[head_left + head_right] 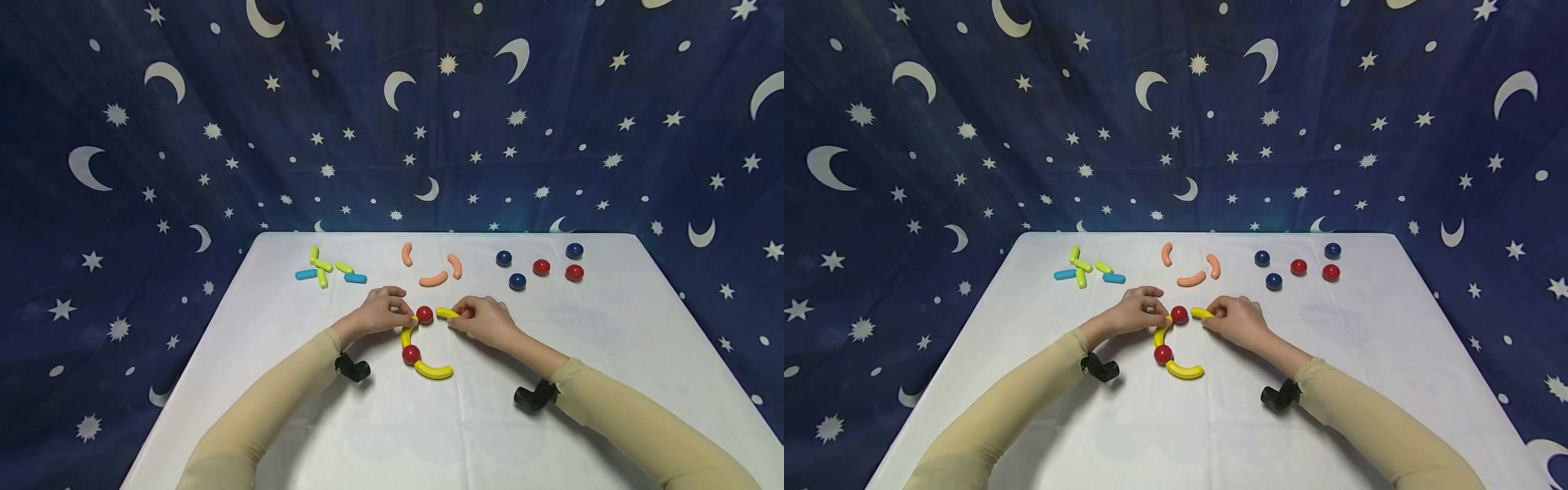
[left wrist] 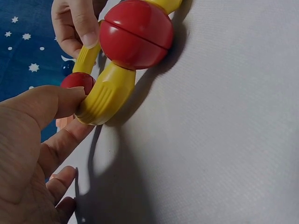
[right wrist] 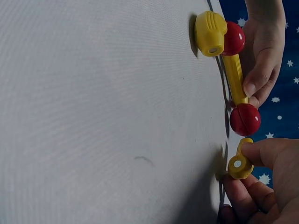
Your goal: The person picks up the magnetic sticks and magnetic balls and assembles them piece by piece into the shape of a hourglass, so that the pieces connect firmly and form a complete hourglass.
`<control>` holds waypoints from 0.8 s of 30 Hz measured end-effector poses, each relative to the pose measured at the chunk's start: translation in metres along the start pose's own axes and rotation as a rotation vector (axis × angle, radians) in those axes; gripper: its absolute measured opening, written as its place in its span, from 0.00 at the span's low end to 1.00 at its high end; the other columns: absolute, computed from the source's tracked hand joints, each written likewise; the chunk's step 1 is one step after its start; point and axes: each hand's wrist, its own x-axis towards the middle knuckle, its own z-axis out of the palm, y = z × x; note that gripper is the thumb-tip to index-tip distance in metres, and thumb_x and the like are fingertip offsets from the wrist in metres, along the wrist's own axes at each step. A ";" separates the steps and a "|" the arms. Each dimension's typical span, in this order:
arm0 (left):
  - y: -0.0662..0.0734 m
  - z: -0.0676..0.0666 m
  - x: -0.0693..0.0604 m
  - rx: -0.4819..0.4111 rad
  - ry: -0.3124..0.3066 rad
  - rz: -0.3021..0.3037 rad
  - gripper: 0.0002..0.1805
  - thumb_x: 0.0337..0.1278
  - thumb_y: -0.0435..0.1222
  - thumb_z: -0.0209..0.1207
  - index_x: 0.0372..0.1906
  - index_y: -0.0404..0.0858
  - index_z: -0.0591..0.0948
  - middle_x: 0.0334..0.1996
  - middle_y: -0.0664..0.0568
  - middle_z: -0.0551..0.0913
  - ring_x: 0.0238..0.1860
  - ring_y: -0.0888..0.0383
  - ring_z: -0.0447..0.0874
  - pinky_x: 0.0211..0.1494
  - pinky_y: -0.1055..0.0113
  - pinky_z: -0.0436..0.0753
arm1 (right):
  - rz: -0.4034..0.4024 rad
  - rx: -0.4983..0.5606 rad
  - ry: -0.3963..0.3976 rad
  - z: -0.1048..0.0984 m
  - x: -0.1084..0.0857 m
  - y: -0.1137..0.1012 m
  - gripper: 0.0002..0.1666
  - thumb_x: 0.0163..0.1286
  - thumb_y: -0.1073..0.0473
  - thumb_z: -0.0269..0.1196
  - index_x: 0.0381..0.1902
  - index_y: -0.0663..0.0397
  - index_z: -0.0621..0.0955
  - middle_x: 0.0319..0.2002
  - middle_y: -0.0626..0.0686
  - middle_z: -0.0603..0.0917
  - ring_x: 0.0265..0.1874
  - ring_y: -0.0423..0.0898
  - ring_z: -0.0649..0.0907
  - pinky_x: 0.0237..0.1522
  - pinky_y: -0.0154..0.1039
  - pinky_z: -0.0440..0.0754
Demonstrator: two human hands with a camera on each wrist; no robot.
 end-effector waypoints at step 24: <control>-0.001 0.001 0.000 -0.008 -0.004 0.013 0.08 0.58 0.52 0.70 0.33 0.53 0.89 0.72 0.51 0.68 0.75 0.43 0.51 0.73 0.47 0.60 | -0.022 0.005 -0.026 0.005 0.000 -0.006 0.13 0.64 0.47 0.72 0.42 0.46 0.87 0.28 0.43 0.80 0.36 0.48 0.74 0.45 0.49 0.62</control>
